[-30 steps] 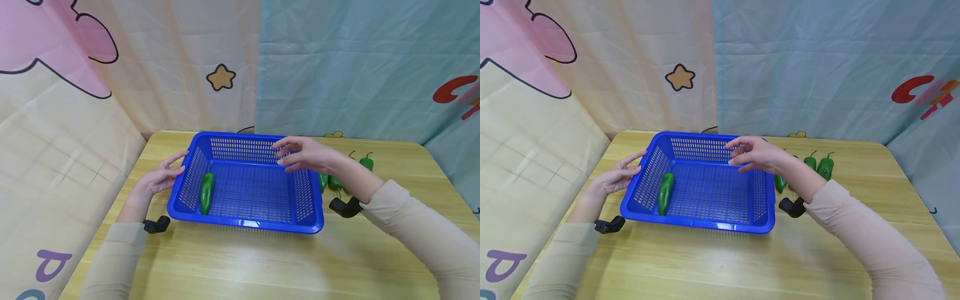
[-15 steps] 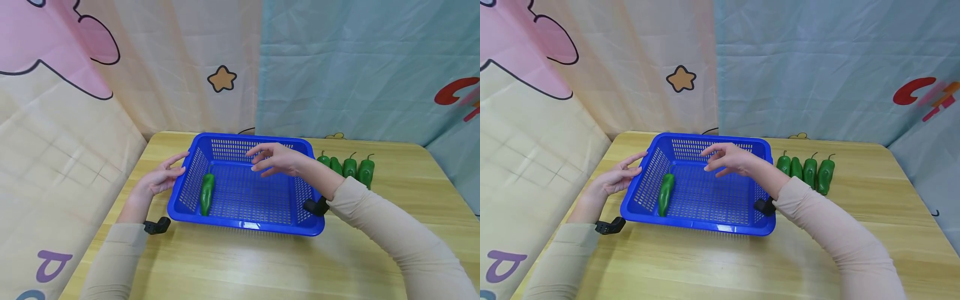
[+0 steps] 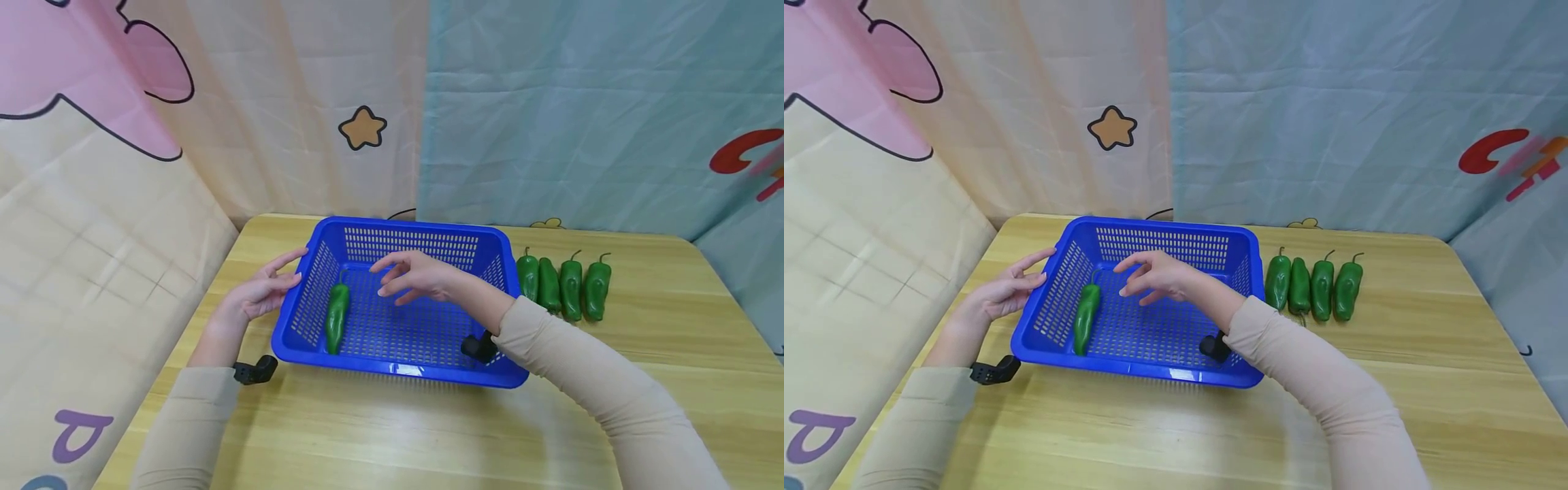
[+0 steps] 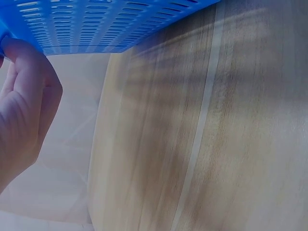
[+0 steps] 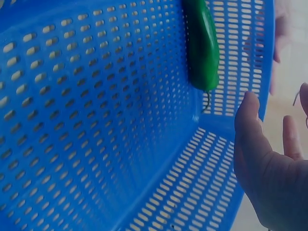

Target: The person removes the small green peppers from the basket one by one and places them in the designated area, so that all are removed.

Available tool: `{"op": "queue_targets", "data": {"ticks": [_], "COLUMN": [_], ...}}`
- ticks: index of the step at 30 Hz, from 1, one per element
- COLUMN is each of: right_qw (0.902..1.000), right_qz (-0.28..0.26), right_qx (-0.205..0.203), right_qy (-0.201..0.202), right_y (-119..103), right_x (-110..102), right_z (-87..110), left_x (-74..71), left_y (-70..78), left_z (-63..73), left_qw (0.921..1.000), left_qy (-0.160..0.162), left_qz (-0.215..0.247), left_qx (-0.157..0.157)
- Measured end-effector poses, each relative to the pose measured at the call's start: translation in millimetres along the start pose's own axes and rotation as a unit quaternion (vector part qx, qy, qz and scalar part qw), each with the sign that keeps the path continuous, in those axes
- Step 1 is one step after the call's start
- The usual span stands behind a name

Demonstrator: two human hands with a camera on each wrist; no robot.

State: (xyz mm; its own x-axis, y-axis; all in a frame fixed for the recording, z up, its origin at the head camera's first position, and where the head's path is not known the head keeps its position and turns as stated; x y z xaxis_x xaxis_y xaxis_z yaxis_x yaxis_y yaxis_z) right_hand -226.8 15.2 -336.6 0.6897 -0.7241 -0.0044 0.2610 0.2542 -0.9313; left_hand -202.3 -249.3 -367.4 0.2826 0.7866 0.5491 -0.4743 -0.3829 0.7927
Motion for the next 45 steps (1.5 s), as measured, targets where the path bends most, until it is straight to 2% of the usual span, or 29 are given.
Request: {"op": "queue_targets", "data": {"ticks": [8,18,32,45], "right_qw": [0.9994,0.9967,0.9945,0.9936], "right_qz": [0.019,0.061,0.090,0.099], "right_qx": [0.030,0.052,0.052,0.044], "right_qy": [-0.004,-0.011,-0.011,0.034], "right_y": [8.9,20.0,35.7,38.4], "right_x": [17.0,23.0,47.0,57.6], "right_z": [-20.2,-39.0,-61.4,-76.9], "left_x": [-0.6,-1.5,-1.1,-2.2], "left_y": [-0.1,-0.4,-0.1,0.4], "left_z": [-0.2,-2.1,-0.6,-1.2], "left_qw": [1.0000,0.9999,0.9997,0.9999], "left_qy": [0.004,0.010,0.018,0.004], "left_qz": [0.008,0.005,-0.016,-0.014], "left_qx": [0.001,0.001,-0.004,0.003]}}
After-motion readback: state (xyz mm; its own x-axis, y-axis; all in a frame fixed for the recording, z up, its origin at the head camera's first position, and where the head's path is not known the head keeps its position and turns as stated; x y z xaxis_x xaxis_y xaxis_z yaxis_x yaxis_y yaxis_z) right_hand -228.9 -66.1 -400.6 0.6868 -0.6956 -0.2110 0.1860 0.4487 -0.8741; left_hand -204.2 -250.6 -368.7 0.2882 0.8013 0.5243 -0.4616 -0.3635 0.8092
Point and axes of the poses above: each hand's wrist, its own z-axis away from the middle knuckle, its own x-axis out of the palm, y = z × x, the point moved 4 cm from there along -z, towards the middle knuckle, and after that the axes turned 1 degree about x, right-handed, at the moved point
